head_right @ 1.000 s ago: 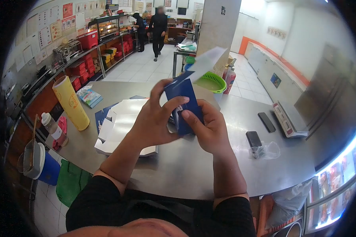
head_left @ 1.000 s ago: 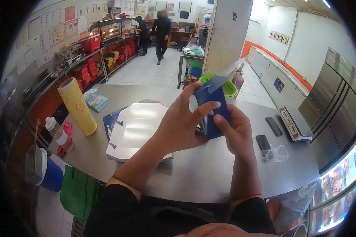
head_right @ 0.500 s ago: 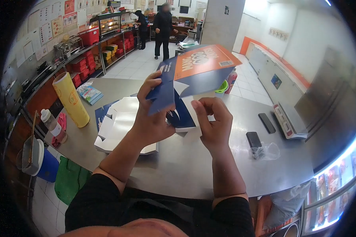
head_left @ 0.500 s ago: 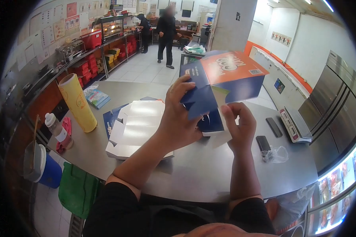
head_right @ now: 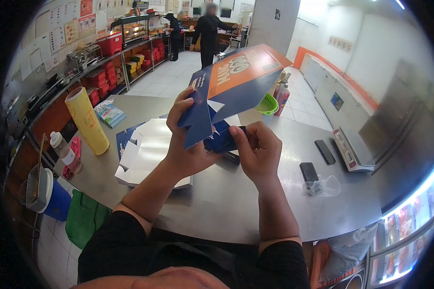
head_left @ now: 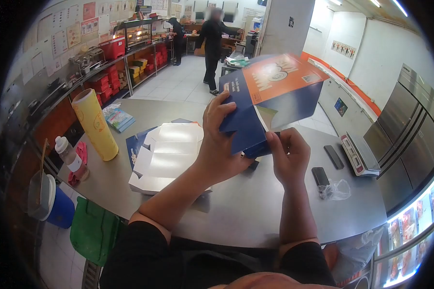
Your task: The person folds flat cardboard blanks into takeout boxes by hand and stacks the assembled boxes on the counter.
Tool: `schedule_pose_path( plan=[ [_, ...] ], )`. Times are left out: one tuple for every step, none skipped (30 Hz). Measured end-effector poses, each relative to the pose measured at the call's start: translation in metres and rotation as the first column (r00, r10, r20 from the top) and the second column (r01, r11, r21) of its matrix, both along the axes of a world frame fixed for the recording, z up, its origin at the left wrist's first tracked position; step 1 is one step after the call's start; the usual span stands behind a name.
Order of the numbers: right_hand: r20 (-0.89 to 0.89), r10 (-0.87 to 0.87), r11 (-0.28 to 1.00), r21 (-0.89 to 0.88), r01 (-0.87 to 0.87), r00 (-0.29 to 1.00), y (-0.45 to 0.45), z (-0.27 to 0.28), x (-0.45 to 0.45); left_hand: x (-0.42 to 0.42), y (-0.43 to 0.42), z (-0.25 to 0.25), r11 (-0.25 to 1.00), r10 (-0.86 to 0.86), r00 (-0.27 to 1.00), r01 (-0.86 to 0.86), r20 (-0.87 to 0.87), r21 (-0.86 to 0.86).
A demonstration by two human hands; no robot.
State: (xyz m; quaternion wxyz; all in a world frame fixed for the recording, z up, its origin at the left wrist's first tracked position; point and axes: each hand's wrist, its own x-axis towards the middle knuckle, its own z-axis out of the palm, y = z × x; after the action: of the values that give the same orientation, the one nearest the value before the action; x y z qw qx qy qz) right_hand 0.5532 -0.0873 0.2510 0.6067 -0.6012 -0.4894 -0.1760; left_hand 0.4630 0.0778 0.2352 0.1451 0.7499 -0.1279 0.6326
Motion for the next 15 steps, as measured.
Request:
schedule_pose_path(
  plan=[
    [-0.108,0.016,1.000,-0.006,-0.016,0.994,0.002,0.000,-0.001,0.002,0.001,-0.001,1.000,-0.005,1.000,0.005,0.005,0.008],
    [-0.143,0.026,1.000,-0.002,-0.026,0.989,0.003,-0.001,-0.002,0.004,0.002,-0.002,1.000,-0.007,1.000,0.007,0.007,0.017],
    [-0.178,0.036,0.999,0.002,-0.036,0.983,0.004,-0.001,-0.003,0.004,0.001,-0.002,1.000,-0.006,1.000,0.006,-0.004,0.013],
    [-0.212,0.046,0.999,0.006,-0.045,0.976,0.004,-0.001,-0.003,0.004,0.001,-0.002,1.000,-0.005,1.000,0.005,-0.015,0.009],
    [-0.160,0.002,1.000,-0.024,-0.006,0.987,0.004,0.000,-0.006,0.003,0.000,-0.001,1.000,-0.001,0.999,0.001,-0.041,-0.008],
    [-0.106,-0.041,0.998,-0.052,0.035,0.994,0.002,0.004,-0.010,0.000,-0.001,0.001,0.999,0.031,0.997,-0.030,-0.076,0.017],
    [-0.049,-0.081,0.994,-0.076,0.077,0.996,0.001,0.006,-0.011,-0.003,-0.002,0.003,0.997,0.064,0.992,-0.060,-0.110,0.044],
    [0.127,-0.126,0.985,-0.103,0.139,0.984,0.001,0.006,-0.009,-0.008,-0.002,0.007,0.987,0.129,0.980,-0.112,-0.149,0.115],
    [0.299,-0.161,0.972,-0.118,0.204,0.940,-0.001,0.006,-0.006,-0.012,-0.002,0.009,0.969,0.195,0.964,-0.161,-0.183,0.187],
    [0.463,-0.185,0.955,-0.122,0.269,0.867,-0.002,0.006,-0.002,-0.013,-0.002,0.009,0.978,0.165,0.961,-0.129,-0.224,0.164],
    [0.401,-0.156,0.956,-0.169,0.241,0.902,-0.005,0.008,-0.001,-0.014,-0.003,0.009,0.985,0.133,0.955,-0.099,-0.264,0.140],
    [0.335,-0.130,0.954,-0.213,0.209,0.933,-0.009,0.011,-0.002,-0.015,-0.003,0.010,0.991,0.100,0.947,-0.068,-0.304,0.115],
    [0.264,-0.106,0.951,-0.254,0.175,0.959,-0.013,0.013,-0.002,-0.018,-0.003,0.012,0.979,0.155,0.932,-0.101,-0.328,0.175],
    [0.081,0.030,0.979,-0.203,-0.013,0.996,-0.019,0.015,0.000,-0.021,-0.002,0.014,0.963,0.210,0.914,-0.132,-0.347,0.235],
    [-0.094,0.179,0.975,-0.119,-0.189,0.979,-0.025,0.018,0.003,-0.023,-0.002,0.016,0.942,0.264,0.895,-0.159,-0.361,0.294]
  ],
)
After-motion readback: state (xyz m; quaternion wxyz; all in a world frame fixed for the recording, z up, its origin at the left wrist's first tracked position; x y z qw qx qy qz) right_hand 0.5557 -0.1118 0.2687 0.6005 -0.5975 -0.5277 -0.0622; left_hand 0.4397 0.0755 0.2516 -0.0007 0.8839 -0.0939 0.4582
